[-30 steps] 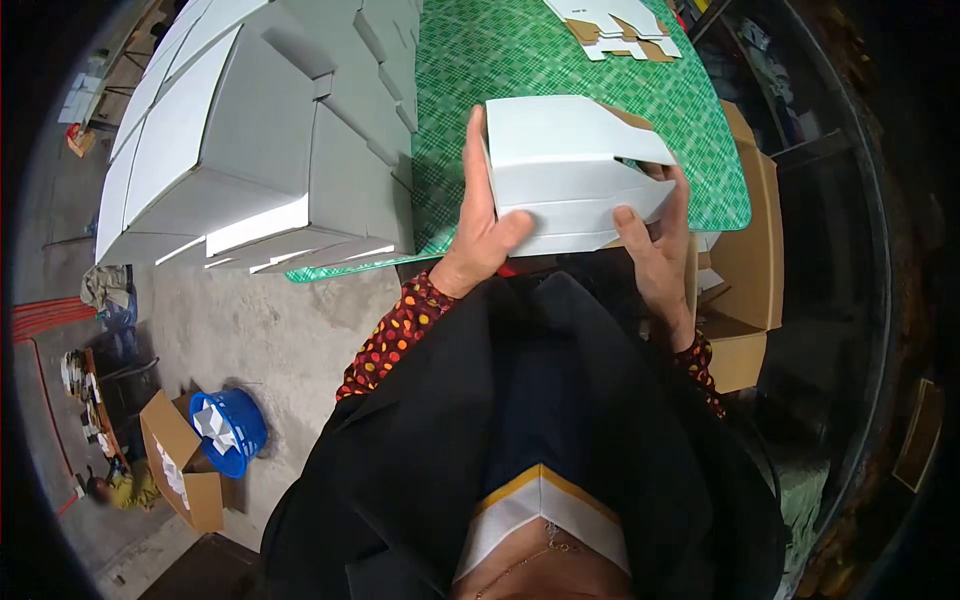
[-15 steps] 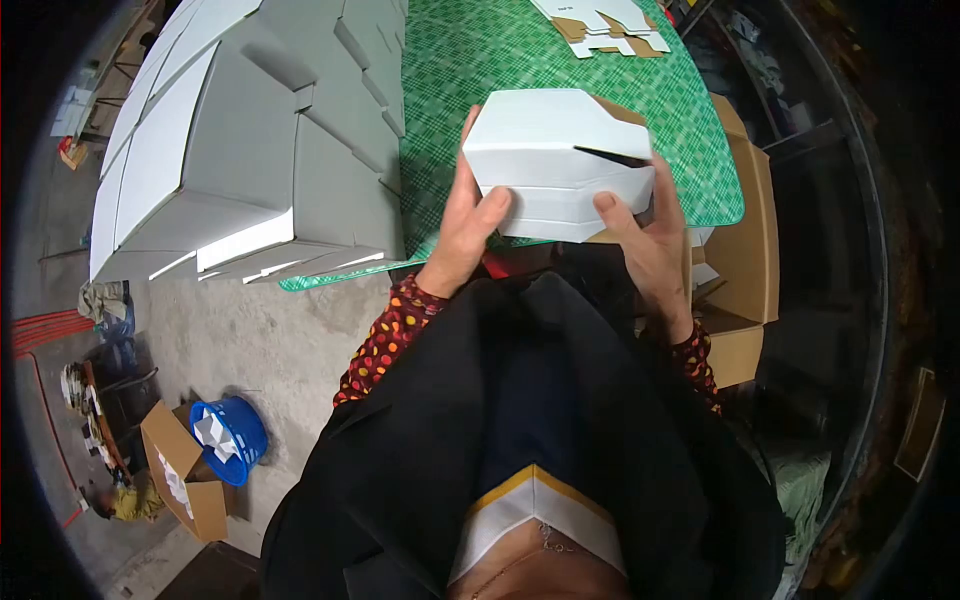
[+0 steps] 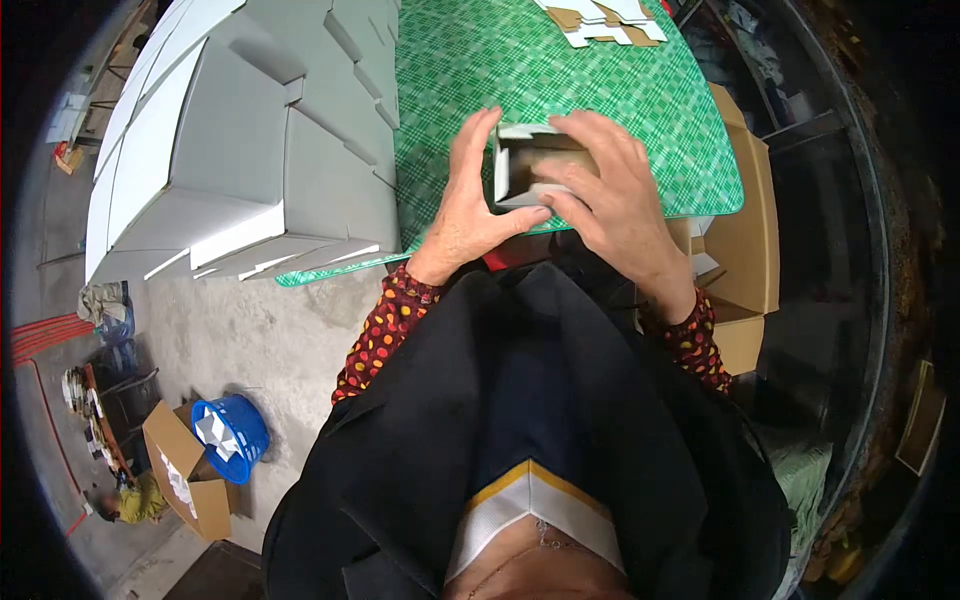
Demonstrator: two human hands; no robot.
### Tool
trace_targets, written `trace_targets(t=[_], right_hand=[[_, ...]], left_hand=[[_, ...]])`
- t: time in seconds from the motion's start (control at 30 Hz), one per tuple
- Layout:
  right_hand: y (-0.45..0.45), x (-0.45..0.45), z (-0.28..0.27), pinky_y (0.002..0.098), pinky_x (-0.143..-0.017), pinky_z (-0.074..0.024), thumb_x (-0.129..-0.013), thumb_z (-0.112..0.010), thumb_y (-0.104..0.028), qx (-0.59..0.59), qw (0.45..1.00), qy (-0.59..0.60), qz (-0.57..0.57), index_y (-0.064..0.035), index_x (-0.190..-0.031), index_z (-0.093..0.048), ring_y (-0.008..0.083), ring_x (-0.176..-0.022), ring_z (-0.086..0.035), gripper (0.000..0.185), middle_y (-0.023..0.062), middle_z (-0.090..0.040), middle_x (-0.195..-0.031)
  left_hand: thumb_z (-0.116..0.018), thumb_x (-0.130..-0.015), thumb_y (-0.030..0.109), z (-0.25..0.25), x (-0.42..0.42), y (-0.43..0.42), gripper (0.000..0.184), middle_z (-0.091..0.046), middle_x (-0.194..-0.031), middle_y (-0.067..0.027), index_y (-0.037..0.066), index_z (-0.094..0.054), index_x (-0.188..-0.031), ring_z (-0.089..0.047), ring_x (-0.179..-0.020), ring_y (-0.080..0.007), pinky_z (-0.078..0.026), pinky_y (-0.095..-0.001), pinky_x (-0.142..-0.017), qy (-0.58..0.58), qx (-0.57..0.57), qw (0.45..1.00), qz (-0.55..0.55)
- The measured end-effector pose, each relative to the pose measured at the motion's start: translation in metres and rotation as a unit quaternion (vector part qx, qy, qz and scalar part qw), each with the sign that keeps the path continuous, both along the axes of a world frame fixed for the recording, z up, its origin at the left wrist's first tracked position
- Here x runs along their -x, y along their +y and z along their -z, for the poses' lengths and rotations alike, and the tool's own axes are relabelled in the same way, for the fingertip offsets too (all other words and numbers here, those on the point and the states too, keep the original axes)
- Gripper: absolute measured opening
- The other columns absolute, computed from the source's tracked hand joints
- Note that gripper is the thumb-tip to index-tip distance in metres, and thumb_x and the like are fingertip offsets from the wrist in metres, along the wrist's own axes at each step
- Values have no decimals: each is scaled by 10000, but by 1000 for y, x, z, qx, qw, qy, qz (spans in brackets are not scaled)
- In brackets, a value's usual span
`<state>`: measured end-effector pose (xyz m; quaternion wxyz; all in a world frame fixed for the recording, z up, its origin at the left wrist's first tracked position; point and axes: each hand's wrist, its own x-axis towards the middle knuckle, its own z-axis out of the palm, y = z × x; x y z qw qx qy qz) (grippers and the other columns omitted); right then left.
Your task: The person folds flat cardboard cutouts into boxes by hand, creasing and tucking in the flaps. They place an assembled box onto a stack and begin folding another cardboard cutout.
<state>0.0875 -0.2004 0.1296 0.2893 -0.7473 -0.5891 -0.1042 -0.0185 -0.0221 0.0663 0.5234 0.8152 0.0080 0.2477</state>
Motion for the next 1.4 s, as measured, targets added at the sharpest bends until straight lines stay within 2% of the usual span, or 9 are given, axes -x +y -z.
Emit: trace_targets(t=[0.17,0.33,0.5,0.67,0.83,0.97,1.13,1.33,1.4], right_hand=[[-1,9,-1,417,-1046,-398,-844,-700,-75,-155,987,33,32,-102,-1117,-701,250,-1195,-529,274,84,-581,-1357],[-32,10,15,393,-1043,-416,-834,-690,-46,-195,959,189,74,-92,-1152,-695,260,-1228,-529,322,75,-623,-1300],[-41,11,33,390,-1004,-455,-823,-683,-24,-211,954,182,114,-70,-1172,-682,268,-1185,-567,352,67,-658,-1242],[-31,4,28,395,-955,-482,-805,-701,-39,-148,982,-25,113,-59,-1117,-685,272,-1075,-606,313,65,-678,-1202],[-37,7,19,393,-902,-492,-782,-712,-57,-117,992,23,45,-65,-1028,-685,265,-999,-603,247,59,-693,-1155],[-44,11,24,371,-888,-488,-761,-705,-65,-145,987,72,22,-74,-958,-670,247,-991,-597,201,59,-705,-1096],[-48,19,29,356,-871,-485,-753,-675,-38,-138,976,166,29,-68,-940,-661,232,-971,-592,190,58,-709,-1029],[-49,18,27,341,-880,-478,-754,-658,-16,-137,969,206,12,-64,-946,-654,226,-972,-588,197,65,-699,-1066],[-52,20,29,339,-892,-476,-758,-643,-3,-147,958,246,25,-63,-959,-657,230,-986,-589,211,67,-692,-1095]], left_hand=[[-824,-754,240,6,-2,1,932,-393,-1528,-167,61,-350,-1536,-446,-1329,-323,-348,-440,-1140,-24,11,999,-23],[-747,-817,209,8,0,7,760,-458,-1475,-142,49,-421,-1484,-465,-1300,-302,-368,-421,-1111,-57,94,994,-12],[-650,-863,141,13,-1,9,616,-505,-1411,-129,52,-463,-1443,-483,-1267,-284,-373,-407,-1092,-48,37,998,-22],[-606,-880,101,8,-3,10,500,-528,-1359,-121,65,-514,-1370,-496,-1237,-277,-375,-401,-1087,-73,-16,997,-12],[-595,-908,81,8,3,7,415,-539,-1342,-111,79,-532,-1318,-497,-1225,-254,-386,-383,-1068,-85,135,987,16],[-584,-936,50,16,5,-8,361,-550,-1321,-93,84,-535,-1292,-508,-1199,-228,-395,-358,-1053,-77,283,955,-43],[-596,-948,43,1,16,-2,349,-561,-1301,-74,83,-545,-1291,-516,-1178,-203,-398,-347,-1046,20,328,944,-33],[-636,-946,80,11,21,7,352,-569,-1285,-64,84,-561,-1290,-541,-1121,-188,-429,-327,-999,85,365,927,-16],[-632,-950,85,5,21,8,364,-570,-1288,-66,81,-562,-1307,-547,-1099,-179,-442,-313,-973,99,336,936,-7]])
